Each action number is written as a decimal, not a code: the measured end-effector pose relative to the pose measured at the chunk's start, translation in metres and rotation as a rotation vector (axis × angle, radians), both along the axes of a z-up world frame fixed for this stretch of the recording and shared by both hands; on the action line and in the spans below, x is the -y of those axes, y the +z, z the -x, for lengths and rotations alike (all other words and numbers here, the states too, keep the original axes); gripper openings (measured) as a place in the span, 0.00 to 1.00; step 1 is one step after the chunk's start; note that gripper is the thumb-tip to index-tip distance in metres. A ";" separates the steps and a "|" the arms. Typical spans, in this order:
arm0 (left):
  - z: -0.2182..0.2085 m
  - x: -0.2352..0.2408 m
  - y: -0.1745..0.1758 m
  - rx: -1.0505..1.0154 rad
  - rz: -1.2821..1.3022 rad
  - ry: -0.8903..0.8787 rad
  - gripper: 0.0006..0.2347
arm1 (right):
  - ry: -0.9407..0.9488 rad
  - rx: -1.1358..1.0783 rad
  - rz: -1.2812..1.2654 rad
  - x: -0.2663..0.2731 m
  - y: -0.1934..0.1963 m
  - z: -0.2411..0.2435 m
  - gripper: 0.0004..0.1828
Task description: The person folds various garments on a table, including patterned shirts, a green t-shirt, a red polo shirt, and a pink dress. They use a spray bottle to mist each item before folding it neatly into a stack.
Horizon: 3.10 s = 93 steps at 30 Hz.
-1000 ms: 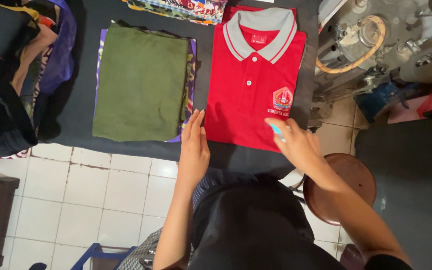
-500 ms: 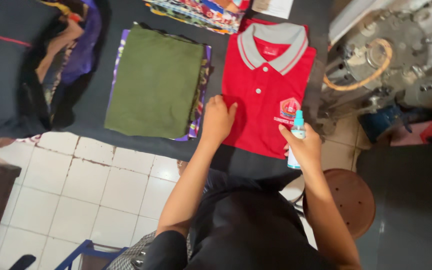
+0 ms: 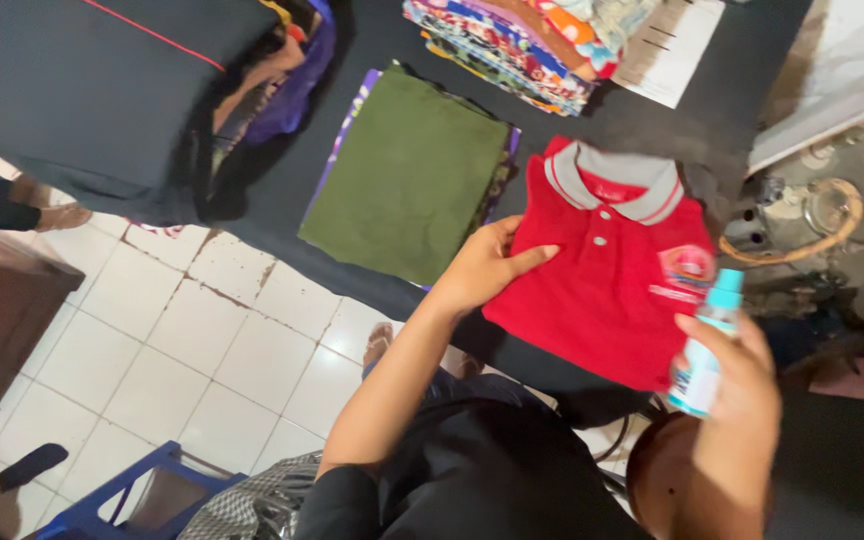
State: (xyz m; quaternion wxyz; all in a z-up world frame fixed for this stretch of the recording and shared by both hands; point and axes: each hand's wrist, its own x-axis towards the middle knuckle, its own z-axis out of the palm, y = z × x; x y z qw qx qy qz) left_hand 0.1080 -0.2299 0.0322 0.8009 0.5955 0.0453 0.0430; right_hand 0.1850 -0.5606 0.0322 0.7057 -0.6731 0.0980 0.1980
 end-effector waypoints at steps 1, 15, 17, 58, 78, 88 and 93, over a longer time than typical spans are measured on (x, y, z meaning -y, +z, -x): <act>0.007 -0.005 0.017 0.031 0.105 -0.026 0.19 | -0.066 0.072 0.012 0.000 0.011 0.006 0.18; -0.018 -0.175 0.128 0.338 0.067 0.004 0.17 | 0.048 0.413 -0.370 -0.178 0.108 -0.018 0.14; -0.019 -0.197 0.131 0.377 0.056 0.010 0.17 | 0.087 0.408 -0.425 -0.207 0.114 -0.021 0.14; 0.140 -0.255 -0.059 -0.110 -0.935 0.331 0.14 | -0.100 0.193 0.515 -0.325 -0.032 0.145 0.24; 0.146 -0.270 -0.050 0.462 -1.325 -0.114 0.26 | 0.362 0.950 1.008 -0.356 -0.016 0.186 0.34; 0.153 -0.261 -0.059 0.481 -1.413 -0.107 0.31 | 0.576 1.169 1.366 -0.338 -0.030 0.190 0.41; 0.161 -0.258 -0.040 0.410 -1.258 -0.215 0.29 | 0.590 0.936 0.878 -0.322 -0.012 0.180 0.37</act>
